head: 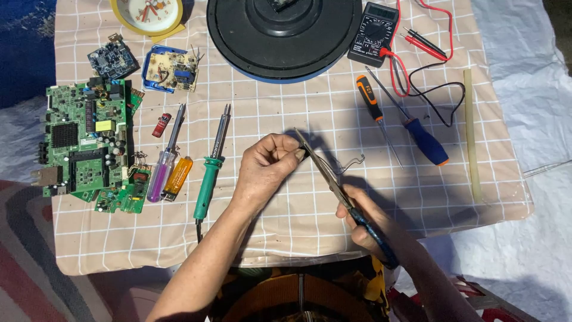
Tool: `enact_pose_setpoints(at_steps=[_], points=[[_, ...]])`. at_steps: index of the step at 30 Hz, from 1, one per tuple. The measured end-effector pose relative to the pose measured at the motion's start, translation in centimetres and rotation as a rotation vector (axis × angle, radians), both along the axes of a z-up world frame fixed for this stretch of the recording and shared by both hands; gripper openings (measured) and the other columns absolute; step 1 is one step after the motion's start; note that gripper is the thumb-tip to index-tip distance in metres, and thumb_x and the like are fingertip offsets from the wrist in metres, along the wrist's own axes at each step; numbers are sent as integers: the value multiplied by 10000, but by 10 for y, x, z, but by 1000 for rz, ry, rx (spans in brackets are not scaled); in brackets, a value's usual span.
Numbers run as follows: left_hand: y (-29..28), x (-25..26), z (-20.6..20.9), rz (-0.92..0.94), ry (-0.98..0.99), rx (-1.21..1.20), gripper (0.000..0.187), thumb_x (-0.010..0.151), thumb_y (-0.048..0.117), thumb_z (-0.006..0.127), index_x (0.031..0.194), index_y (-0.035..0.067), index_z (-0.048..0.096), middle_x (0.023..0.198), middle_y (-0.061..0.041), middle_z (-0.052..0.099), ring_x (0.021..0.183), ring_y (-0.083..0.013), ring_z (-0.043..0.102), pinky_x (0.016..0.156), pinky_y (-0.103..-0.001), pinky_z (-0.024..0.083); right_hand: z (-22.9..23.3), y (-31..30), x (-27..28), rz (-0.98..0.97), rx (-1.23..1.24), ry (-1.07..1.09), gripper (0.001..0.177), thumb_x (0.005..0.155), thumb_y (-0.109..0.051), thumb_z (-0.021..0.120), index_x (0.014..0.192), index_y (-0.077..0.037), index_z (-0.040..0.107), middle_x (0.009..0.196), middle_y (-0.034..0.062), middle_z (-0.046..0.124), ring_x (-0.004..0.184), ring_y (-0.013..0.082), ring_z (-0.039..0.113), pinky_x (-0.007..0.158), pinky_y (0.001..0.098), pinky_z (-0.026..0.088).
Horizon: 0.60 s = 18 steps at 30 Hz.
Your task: The person cuts a wire with scissors, twists the ends together, and uses a lighter to heat the connection. They then handle a black circular plastic object, placing it on the table and adjusting its position.
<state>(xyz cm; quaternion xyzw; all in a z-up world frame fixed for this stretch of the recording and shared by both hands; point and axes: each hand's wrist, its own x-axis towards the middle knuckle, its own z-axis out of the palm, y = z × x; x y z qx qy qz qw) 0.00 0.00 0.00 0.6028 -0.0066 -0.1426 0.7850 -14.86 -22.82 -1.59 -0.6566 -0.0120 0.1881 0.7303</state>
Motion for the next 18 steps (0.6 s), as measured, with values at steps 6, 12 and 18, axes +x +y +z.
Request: enact_pose_setpoints(at_steps=[6, 12, 18], points=[[0, 4, -8, 27, -5, 8, 185, 803, -35, 808, 960, 18, 725, 716, -48, 708, 667, -41, 642, 671, -201, 577, -12, -7, -5, -21, -344, -5, 1099, 687, -659, 830, 1520, -76, 414, 1147, 200, 609, 963, 298, 682, 819, 400, 596], [-1, -6, 21, -2, 38, -135, 138, 848, -40, 747, 908, 82, 723, 742, 48, 634, 675, -28, 521, 681, -189, 458, 72, 32, 9, -135, -512, 187, 930, 607, -224, 896, 1454, -146, 518, 906, 17, 520, 725, 130, 498, 660, 289, 470], [-2, -7, 24, 11, 75, -119, 164, 846, -49, 725, 926, 94, 724, 757, 49, 640, 688, -28, 528, 700, -185, 453, 56, 30, 7, -176, -553, 82, 848, 584, -214, 925, 1359, -151, 585, 696, -14, 447, 624, 119, 423, 577, 295, 391]])
